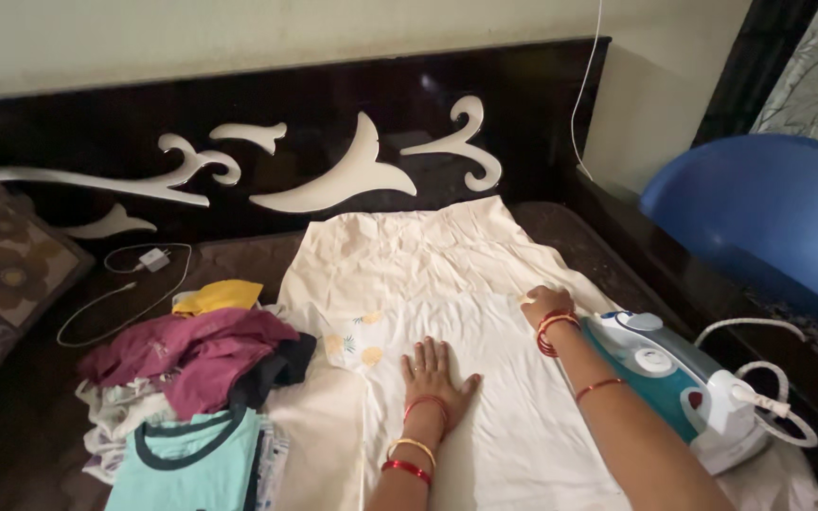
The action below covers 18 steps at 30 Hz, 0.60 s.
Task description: The person irons a light blue t-shirt and a white pineapple-patterned t-shirt on a bed. They smooth the fabric, use a steam iron, fold each shirt, and place them in a stack. The person then begins ironing a second white t-shirt.
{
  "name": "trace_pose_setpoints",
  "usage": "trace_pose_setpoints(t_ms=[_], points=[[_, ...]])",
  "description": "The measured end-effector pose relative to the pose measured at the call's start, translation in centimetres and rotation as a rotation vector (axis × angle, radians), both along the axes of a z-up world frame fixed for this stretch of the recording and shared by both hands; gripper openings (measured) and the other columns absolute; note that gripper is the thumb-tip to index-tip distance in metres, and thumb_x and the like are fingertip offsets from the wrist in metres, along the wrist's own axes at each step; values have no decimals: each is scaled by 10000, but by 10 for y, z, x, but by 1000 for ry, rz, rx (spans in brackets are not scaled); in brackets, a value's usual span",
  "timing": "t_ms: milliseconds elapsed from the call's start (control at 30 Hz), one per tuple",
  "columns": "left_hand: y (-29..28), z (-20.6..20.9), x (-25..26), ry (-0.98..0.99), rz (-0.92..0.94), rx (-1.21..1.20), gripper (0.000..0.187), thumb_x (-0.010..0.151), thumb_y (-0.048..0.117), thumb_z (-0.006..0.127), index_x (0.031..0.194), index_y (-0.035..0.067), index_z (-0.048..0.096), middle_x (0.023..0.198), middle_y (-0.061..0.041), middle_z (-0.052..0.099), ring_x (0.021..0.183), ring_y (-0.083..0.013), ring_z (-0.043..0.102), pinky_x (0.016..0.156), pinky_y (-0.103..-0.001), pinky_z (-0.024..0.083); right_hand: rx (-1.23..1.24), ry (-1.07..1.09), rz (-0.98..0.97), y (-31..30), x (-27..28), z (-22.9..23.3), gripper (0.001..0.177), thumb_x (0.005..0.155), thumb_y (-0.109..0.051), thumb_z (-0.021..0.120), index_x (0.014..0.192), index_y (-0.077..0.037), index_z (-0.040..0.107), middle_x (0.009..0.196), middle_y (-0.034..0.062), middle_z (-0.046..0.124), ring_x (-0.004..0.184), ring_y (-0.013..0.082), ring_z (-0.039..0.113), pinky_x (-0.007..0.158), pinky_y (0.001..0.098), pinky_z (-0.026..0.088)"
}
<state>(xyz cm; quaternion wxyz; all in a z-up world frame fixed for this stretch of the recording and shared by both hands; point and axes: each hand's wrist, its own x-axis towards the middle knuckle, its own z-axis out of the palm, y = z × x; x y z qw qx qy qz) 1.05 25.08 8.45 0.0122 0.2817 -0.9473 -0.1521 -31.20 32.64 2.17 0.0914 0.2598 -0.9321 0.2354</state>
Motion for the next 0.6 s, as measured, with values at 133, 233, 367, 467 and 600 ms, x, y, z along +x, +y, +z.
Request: trace_pose_setpoints(t_ms=[133,233,367,467,600], points=[[-1,1,0,1,-7,19,950,969,675,378,1633,65,79,1722,-143,6,1591,-293,-50,1262,-499,-58,38,35,-40,-14,22,10,261,941,-288,647,1093,-102,748,1191,216,694,1103,398,672,960,485,543],[-2,0,0,9,-8,39,953,962,668,391,1632,68,79,1722,-140,-5,1590,-285,-61,1260,-491,-64,-55,9,188,-14,52,26,216,904,-257,651,1046,-152,774,1135,201,686,1052,390,676,953,464,535],[-2,-4,-1,15,1,35,955,957,673,396,1631,72,86,1722,-141,-4,1592,-278,-60,1262,-486,-72,-182,39,258,-8,53,54,182,849,-221,698,991,-148,785,1069,210,702,1042,375,686,948,438,548],[-3,-3,-1,25,6,39,962,951,678,399,1631,73,86,1723,-136,-5,1591,-272,-57,1260,-480,-72,-246,36,205,-3,39,54,177,850,-182,688,1005,-116,743,1138,179,716,1043,360,698,927,436,559],[-2,-3,0,23,4,27,961,950,682,387,1632,80,80,1721,-128,-4,1590,-263,-57,1258,-490,-72,-56,-91,254,-8,35,32,252,883,-189,687,1124,-120,716,1163,182,746,1110,342,703,974,421,552]])
